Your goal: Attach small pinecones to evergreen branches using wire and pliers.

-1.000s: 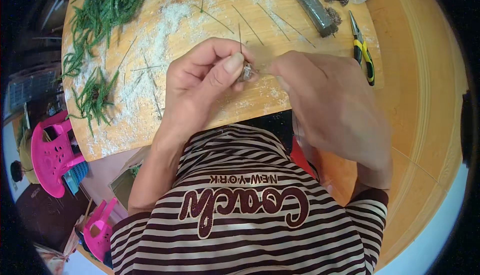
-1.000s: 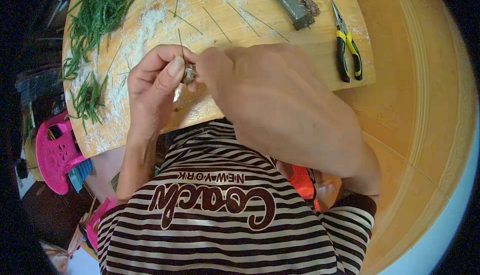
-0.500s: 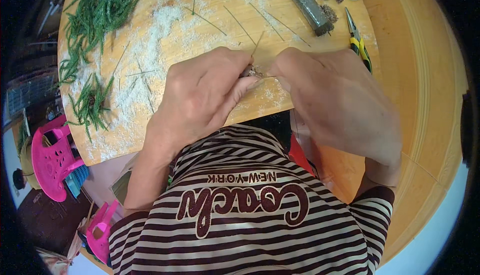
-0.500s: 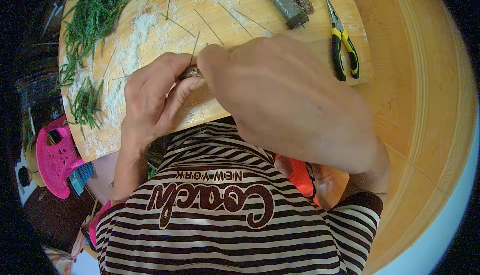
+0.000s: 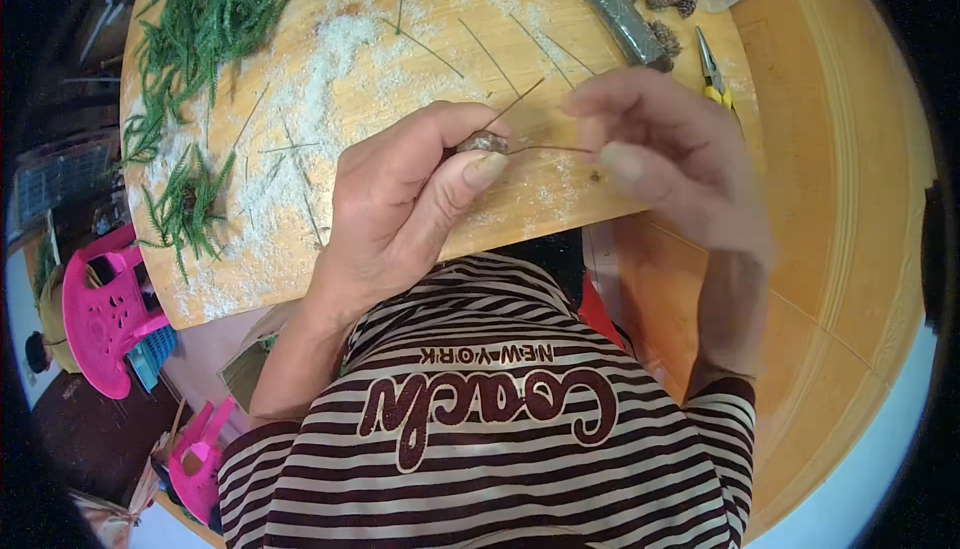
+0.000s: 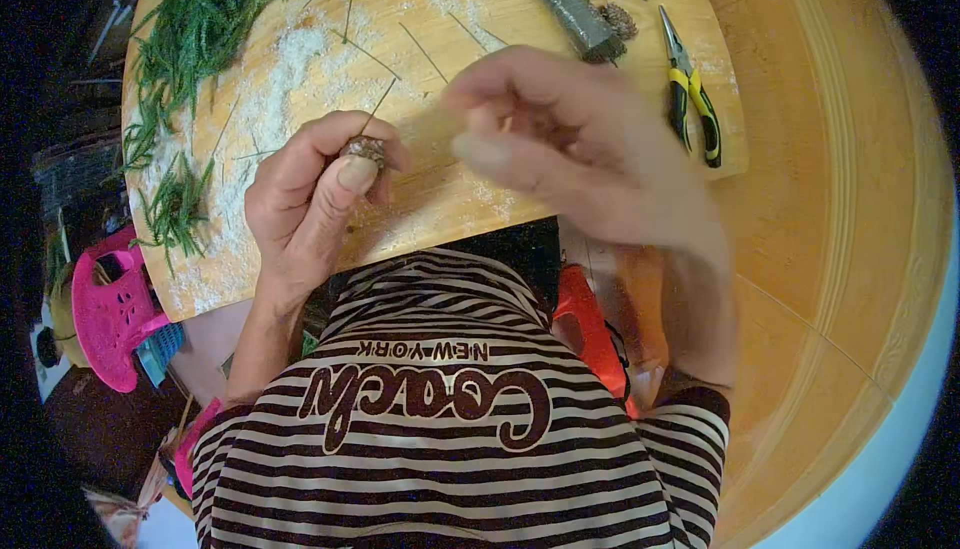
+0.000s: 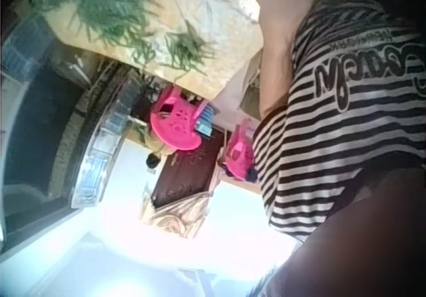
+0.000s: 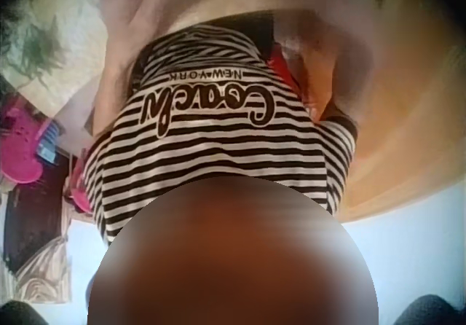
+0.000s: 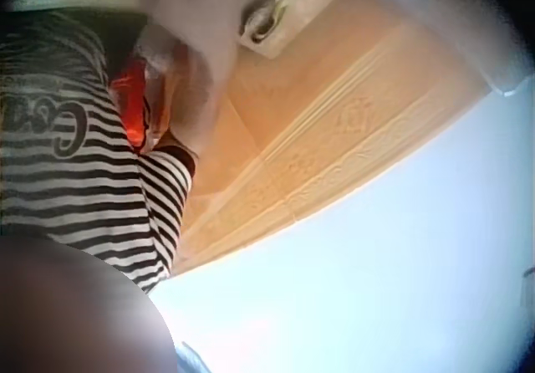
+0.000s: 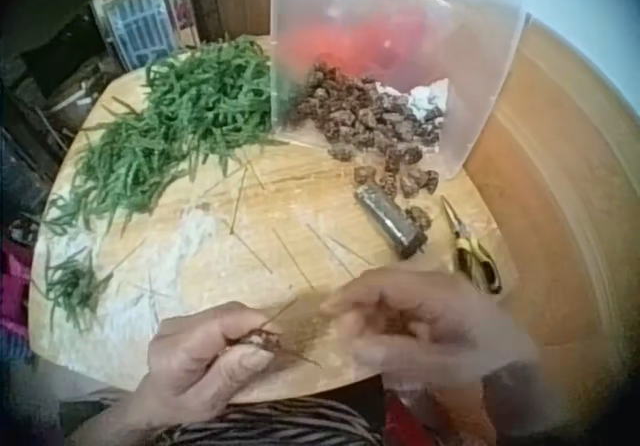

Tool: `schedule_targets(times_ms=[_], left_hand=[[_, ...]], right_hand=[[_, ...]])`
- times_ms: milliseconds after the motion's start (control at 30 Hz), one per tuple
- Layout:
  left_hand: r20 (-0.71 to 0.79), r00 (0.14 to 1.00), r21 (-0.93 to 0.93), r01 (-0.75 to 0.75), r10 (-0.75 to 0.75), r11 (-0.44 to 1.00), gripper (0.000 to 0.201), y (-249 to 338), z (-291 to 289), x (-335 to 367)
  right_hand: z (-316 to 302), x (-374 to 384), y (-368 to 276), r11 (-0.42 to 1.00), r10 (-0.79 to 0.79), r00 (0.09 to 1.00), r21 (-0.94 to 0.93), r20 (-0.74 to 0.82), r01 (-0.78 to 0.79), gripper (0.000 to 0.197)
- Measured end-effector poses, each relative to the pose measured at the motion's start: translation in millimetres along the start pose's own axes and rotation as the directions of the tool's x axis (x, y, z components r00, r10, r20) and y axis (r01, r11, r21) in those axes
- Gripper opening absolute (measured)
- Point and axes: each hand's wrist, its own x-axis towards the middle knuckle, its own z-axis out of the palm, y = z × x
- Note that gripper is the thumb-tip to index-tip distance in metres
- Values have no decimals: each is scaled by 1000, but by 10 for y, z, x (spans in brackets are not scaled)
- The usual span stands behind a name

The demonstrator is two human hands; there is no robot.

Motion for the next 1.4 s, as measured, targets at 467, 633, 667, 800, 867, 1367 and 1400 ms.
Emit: schedule_targets(times_ms=[467,633,667,800,867,1367,1400], left_hand=[[58,962,-474,263,-268,841,29,34,111,-97],[57,958,-509,270,-281,817,29,59,126,-142],[42,960,-508,258,-276,822,29,68,133,-149],[-12,968,-500,210,-250,840,29,55,183,-179],[-56,974,-486,164,-218,858,28,28,216,-199],[-87,996,131,26,-14,991,23,59,140,-163],[-85,996,117,51,-41,992,23,59,139,-168]], right_hand=[[507,169,280,817,-560,814,-265,-151,513,23],[543,160,238,768,-609,777,-360,-156,530,20],[553,160,250,758,-623,764,-368,-169,538,20],[560,159,292,699,-686,708,-420,-166,579,20],[572,159,311,672,-710,686,-440,-157,595,21],[630,68,358,764,-634,731,-354,-253,540,19],[633,57,354,764,-634,731,-353,-253,540,19]])
